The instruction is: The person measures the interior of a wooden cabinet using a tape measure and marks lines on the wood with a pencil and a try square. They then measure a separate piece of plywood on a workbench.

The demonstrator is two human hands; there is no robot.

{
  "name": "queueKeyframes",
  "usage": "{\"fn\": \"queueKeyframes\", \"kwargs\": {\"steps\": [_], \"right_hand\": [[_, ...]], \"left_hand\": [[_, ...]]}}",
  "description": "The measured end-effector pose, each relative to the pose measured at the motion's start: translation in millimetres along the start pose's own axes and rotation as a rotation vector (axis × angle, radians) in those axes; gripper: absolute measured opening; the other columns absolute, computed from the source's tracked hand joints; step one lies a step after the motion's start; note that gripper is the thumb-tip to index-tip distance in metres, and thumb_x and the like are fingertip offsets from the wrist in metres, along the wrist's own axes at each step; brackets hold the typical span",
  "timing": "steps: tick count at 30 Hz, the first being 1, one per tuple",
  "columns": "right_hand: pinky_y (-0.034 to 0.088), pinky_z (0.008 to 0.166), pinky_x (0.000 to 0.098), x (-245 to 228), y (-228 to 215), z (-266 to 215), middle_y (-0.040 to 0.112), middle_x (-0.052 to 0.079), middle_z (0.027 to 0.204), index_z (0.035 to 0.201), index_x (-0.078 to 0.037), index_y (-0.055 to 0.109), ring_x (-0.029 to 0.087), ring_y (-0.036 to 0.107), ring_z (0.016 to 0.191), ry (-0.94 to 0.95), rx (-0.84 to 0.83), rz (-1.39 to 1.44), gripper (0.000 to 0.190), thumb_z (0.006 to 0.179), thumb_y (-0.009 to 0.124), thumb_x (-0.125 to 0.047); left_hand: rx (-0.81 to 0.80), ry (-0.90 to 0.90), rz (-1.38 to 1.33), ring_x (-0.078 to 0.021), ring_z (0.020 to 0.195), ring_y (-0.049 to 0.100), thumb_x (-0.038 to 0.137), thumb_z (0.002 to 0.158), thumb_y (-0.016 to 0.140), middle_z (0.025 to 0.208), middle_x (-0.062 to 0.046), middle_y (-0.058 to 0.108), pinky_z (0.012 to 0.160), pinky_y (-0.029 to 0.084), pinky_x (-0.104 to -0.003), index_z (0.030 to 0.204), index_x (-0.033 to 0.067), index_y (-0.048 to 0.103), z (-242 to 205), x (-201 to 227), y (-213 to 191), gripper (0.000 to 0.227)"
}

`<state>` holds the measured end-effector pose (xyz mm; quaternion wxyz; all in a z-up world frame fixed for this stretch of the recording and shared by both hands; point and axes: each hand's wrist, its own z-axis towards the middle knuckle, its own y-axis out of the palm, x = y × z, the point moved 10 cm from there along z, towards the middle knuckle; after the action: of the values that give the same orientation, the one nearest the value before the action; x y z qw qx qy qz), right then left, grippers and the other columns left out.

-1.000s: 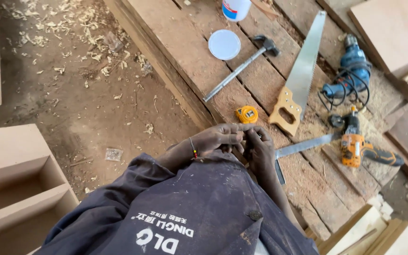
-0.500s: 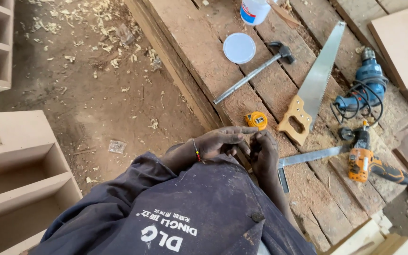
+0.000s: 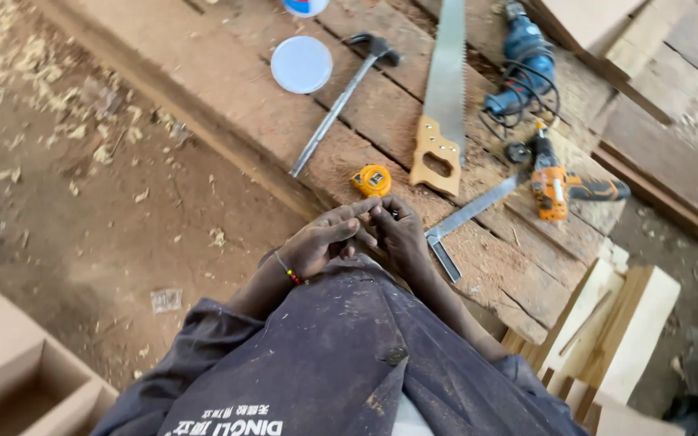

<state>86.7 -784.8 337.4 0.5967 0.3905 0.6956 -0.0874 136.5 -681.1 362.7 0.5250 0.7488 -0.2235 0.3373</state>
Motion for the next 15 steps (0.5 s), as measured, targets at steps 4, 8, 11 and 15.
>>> {"fn": "queueKeyframes", "kwargs": {"steps": [4,8,11,15], "right_hand": [[0.038,0.035,0.0198,-12.1,2.3,-1.4,0.053,0.008,0.064,0.095,0.002,0.066,0.008,0.048,0.042,-0.016,0.0,0.001,0.014,0.097,0.071,-0.011],[0.037,0.034,0.0191,-22.5,6.1,0.0,0.051,0.007,0.06,0.094,0.002,0.067,0.009,0.046,0.039,-0.049,0.037,0.0,0.015,0.098,0.07,-0.013],[0.038,0.034,0.0208,-8.1,-3.1,12.7,0.053,0.007,0.063,0.095,0.0,0.069,0.009,0.048,0.039,-0.078,0.072,-0.006,0.013,0.098,0.071,-0.012],[0.039,0.035,0.0218,-15.6,13.3,22.1,0.056,0.009,0.066,0.098,-0.001,0.07,0.01,0.049,0.039,-0.086,0.114,0.007,0.01,0.096,0.072,-0.01]], "left_hand": [[-0.034,-0.02,-0.015,-0.0153,0.062,0.061,0.037,0.095,0.064,0.093,-0.023,0.076,0.053,0.047,-0.022,0.158,0.0055,0.041,4.6,10.7,6.2,0.074],[-0.075,-0.049,-0.041,-0.0163,0.062,0.061,0.041,0.093,0.067,0.094,-0.025,0.075,0.053,0.047,-0.024,0.157,0.0022,0.04,14.7,4.4,-9.1,0.08],[-0.12,-0.058,-0.059,-0.0163,0.062,0.061,0.042,0.094,0.065,0.095,-0.023,0.075,0.053,0.048,-0.024,0.157,0.003,0.041,20.5,11.6,-14.5,0.078],[-0.159,-0.064,-0.098,-0.0149,0.065,0.062,0.045,0.095,0.062,0.098,-0.021,0.074,0.055,0.05,-0.023,0.16,0.0049,0.036,22.7,26.4,-21.6,0.08]]}}
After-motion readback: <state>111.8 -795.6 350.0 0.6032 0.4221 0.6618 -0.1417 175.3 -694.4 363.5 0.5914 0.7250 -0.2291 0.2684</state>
